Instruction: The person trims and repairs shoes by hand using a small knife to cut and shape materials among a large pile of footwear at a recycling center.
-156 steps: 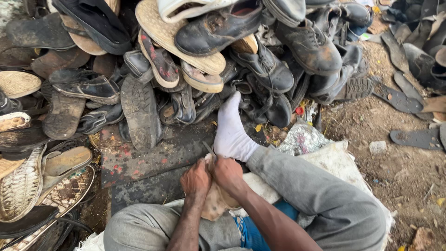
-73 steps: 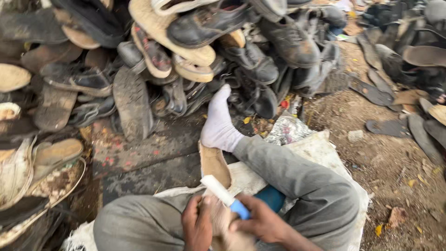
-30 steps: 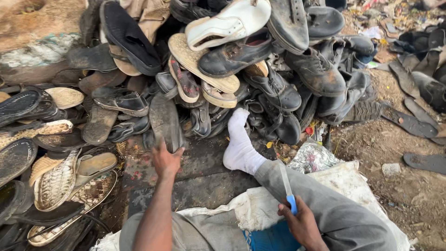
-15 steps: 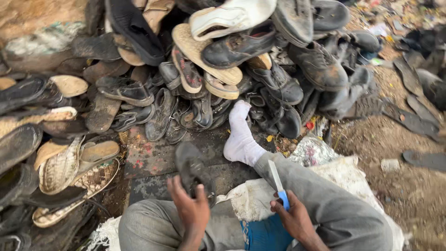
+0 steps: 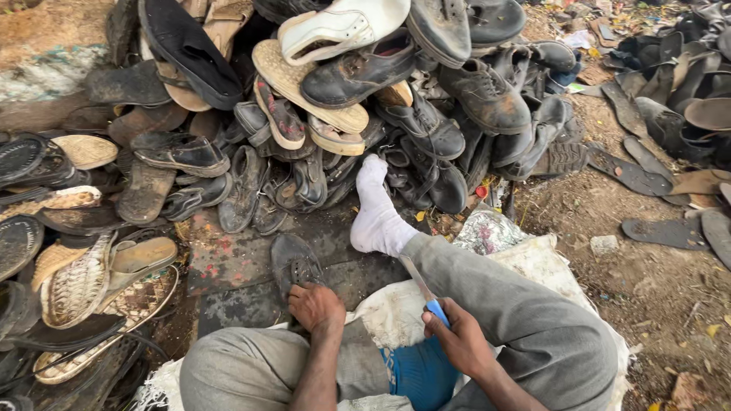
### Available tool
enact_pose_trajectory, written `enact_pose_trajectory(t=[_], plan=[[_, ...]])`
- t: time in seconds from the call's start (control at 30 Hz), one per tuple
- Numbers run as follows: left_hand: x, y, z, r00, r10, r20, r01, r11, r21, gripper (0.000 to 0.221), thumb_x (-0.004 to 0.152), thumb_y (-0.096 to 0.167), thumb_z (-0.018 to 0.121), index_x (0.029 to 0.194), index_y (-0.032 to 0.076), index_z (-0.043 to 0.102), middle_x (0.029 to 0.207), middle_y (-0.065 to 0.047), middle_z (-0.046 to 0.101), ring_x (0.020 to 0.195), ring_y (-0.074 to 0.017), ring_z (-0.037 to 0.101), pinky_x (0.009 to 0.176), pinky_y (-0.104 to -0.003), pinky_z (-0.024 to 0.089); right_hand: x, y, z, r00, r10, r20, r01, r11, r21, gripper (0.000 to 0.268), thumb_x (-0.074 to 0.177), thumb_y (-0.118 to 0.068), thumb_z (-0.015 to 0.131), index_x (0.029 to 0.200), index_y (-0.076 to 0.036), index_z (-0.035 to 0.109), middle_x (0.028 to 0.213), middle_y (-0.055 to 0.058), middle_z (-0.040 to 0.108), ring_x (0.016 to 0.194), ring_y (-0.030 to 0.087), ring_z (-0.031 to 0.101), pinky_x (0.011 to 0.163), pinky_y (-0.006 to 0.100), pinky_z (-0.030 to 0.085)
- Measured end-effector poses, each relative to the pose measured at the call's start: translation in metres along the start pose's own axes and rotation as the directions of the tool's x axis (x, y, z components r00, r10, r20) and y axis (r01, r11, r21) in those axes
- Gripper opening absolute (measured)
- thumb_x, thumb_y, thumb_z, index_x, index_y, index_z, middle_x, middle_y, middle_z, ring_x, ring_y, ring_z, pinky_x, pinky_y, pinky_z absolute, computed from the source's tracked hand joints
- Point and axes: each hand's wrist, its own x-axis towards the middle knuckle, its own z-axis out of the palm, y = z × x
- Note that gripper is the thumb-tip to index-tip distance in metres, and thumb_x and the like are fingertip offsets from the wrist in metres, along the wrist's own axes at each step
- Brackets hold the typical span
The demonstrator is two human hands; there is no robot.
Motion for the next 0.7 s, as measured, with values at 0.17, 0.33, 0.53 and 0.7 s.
enact_pose_trajectory(t=[0.17, 0.33, 0.53, 0.7], plan=[[-0.011, -0.014, 0.028, 0.896, 0.445, 0.007, -0.442, 0.891, -0.103, 0.032, 0.093, 0.012, 0.063, 0.121, -0.003, 0.062, 0.122, -0.021, 0.056, 0.11, -0.0339, 0.06, 0.095, -0.043, 0.049, -0.019, -0.006, -0.003, 1.0, -0.03, 0.0, 0.03, 0.999, 0.04, 0.03, 0.096, -0.033, 0.065, 0.102, -0.004, 0.066, 0.08, 0.003, 0.069, 0.075, 0.009, 0.06, 0.068, 0.026, 0.048], [0.017, 0.0, 0.016, 0.637, 0.767, -0.081, -0.771, 0.634, -0.06, 0.031, 0.096, 0.007, 0.055, 0.127, 0.008, 0.058, 0.113, -0.019, 0.06, 0.106, -0.0352, 0.061, 0.091, -0.046, 0.048, -0.025, -0.018, -0.002, 0.997, 0.079, -0.002, -0.079, 0.997, 0.021, 0.034, 0.097, -0.037, 0.062, 0.103, -0.004, 0.066, 0.077, 0.002, 0.068, 0.069, 0.01, 0.055, 0.063, 0.027, 0.046], [0.02, 0.002, -0.001, 0.773, 0.634, 0.008, -0.63, 0.766, 0.128, 0.057, 0.078, 0.032, 0.078, 0.121, 0.0, 0.06, 0.107, -0.014, 0.067, 0.106, -0.029, 0.061, 0.094, -0.042, 0.047, -0.014, -0.005, 0.005, 0.992, 0.123, 0.002, -0.123, 0.991, -0.045, 0.039, 0.1, -0.04, 0.056, 0.112, -0.005, 0.07, 0.075, 0.005, 0.07, 0.066, 0.014, 0.057, 0.061, 0.031, 0.046], [0.043, -0.031, -0.006, 0.675, 0.737, 0.043, -0.737, 0.67, 0.088, 0.032, 0.083, 0.034, 0.077, 0.097, 0.006, 0.072, 0.101, -0.012, 0.071, 0.104, -0.0269, 0.061, 0.092, -0.042, 0.047, 0.011, 0.017, 0.041, 0.996, -0.078, -0.043, 0.04, 0.819, -0.573, 0.033, 0.1, -0.031, 0.053, 0.125, -0.01, 0.062, 0.083, 0.022, 0.072, 0.081, 0.042, 0.07, 0.071, 0.053, 0.052]])
